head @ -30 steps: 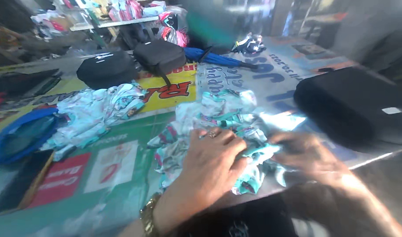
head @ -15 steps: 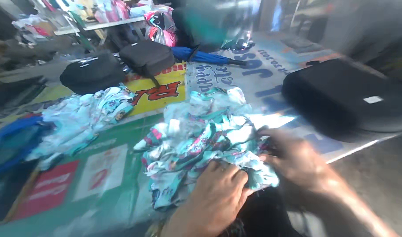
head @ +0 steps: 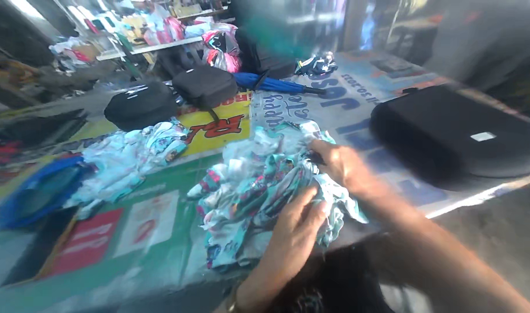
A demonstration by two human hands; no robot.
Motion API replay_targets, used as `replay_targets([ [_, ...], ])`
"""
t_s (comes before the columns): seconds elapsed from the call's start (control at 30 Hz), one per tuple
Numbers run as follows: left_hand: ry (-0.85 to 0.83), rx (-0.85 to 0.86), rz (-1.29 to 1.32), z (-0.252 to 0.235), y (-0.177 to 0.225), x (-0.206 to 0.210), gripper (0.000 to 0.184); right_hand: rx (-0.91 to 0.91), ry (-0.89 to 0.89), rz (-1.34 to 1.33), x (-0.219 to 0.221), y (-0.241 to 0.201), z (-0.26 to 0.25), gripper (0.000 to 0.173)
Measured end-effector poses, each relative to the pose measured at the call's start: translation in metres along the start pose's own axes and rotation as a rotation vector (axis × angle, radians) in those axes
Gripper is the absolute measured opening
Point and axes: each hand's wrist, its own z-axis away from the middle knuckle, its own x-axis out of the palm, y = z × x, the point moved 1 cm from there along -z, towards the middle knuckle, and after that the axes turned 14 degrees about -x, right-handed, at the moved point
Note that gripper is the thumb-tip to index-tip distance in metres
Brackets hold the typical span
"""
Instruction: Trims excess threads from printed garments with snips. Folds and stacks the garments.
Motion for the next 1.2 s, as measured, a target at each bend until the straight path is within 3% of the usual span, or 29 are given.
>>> replay_targets([
  [0.07, -0.043, -0.153, 0.114, 0.002, 0.007, 0.002, 0.041, 0.042, -0.068, -0.054, -0.01, 0.002, 0.004, 0.031],
  [0.17, -0.061, -0.322, 0.408, 0.001, 0.007, 0.003, 0.028, 0.102, -0.071, -0.159, -0.037, -0.002, 0.023, 0.058],
  [0.27, -0.093, -0.447, 0.584, 0.003, 0.006, 0.003, 0.021, 0.108, -0.048, -0.069, -0.056, -0.007, 0.055, 0.067],
  [0.33, -0.079, -0.454, 0.595, 0.005, 0.009, 0.004, 0.011, 0.116, -0.013, 0.047, -0.061, -0.012, 0.078, 0.061],
  [0.4, -0.085, -0.397, 0.602, 0.01, 0.011, 0.005, 0.008, 0.134, 0.094, 0.105, -0.062, -0.021, 0.098, 0.042],
  [0.5, -0.014, -0.334, 0.654, 0.017, 0.013, 0.009, 0.008, 0.06, 0.339, -0.05, -0.056, -0.048, 0.114, 0.024],
  [0.63, 0.053, -0.304, 0.744, 0.022, 0.011, 0.012, 0.01, -0.181, 0.407, -0.185, -0.036, -0.087, 0.11, 0.035],
  [0.77, 0.082, -0.318, 0.856, 0.026, 0.007, 0.018, 0.012, -0.252, 0.42, 0.099, -0.021, -0.097, 0.099, 0.015],
  [0.9, 0.108, -0.288, 0.978, 0.032, 0.002, 0.023, 0.012, -0.315, 0.4, 0.25, -0.025, -0.102, 0.1, 0.013],
  [1.07, 0.105, -0.202, 1.08, 0.035, -0.007, 0.026, 0.01, -0.319, 0.389, -0.114, -0.033, -0.109, 0.117, 0.013],
  [1.2, 0.111, -0.215, 1.146, 0.034, -0.011, 0.027, 0.01, -0.094, 0.428, -0.318, -0.025, -0.108, 0.121, 0.027],
])
